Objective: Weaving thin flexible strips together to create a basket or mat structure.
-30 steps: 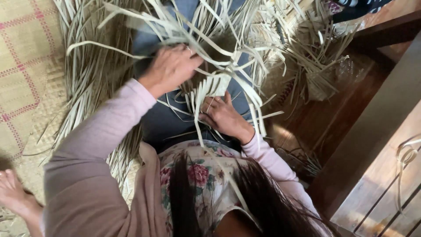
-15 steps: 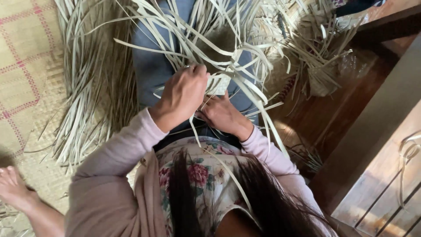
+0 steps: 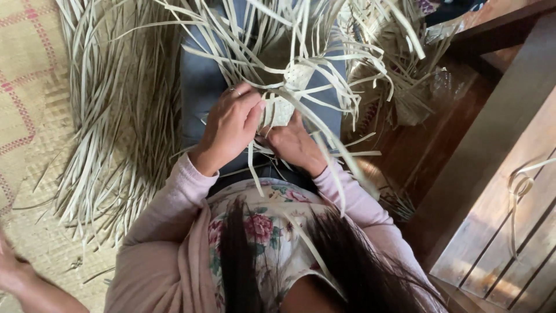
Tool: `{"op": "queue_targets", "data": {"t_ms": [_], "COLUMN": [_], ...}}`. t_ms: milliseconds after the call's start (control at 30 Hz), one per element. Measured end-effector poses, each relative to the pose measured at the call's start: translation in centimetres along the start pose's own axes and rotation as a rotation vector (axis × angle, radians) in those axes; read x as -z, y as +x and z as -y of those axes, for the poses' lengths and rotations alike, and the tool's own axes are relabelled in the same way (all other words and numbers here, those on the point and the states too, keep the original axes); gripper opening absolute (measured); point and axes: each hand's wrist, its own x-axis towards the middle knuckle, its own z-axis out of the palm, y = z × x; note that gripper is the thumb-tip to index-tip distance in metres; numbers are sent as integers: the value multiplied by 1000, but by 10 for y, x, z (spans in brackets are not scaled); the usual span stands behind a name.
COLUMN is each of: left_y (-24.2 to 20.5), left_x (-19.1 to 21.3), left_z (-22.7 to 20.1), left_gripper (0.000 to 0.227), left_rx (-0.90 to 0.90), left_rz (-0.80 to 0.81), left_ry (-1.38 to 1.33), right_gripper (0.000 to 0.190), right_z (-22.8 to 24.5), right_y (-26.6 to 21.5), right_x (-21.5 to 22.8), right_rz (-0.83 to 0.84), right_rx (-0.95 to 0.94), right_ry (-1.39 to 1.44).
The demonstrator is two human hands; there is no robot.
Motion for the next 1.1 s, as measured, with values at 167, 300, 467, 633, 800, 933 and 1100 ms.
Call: {"op": "queue_targets", "data": {"t_ms": [167, 300, 467, 633, 800, 933, 1100], "left_y": [0, -5, -4, -6, -9, -10, -18], "left_x": [-5, -24, -24, -21, -22, -28, -49], "left_z": [-1, 11, 10, 19, 24, 30, 45], "left_gripper": [14, 17, 22, 20, 11, 3, 4], "left_rx": [121, 125, 71, 5, -64, -218, -184], "left_rz": [-47, -23, 2, 5, 11, -3, 1], "left_ry": [-280, -315, -558, -554, -348, -6, -158], "right_gripper": [38, 44, 14, 27, 13, 11, 11], "right_z": [-12, -14, -19, -29, -13, -10, -23], "right_y": [-28, -55, -31, -13, 2, 5, -5], "right_x": [26, 72, 73, 29, 46, 48, 13], "right_rz": [119, -53, -634, -668, -837, -797, -918], "right_rx": [-127, -170, 24, 56, 86, -40, 119], "right_ry": [276, 662, 574, 460, 585, 662, 509]}}
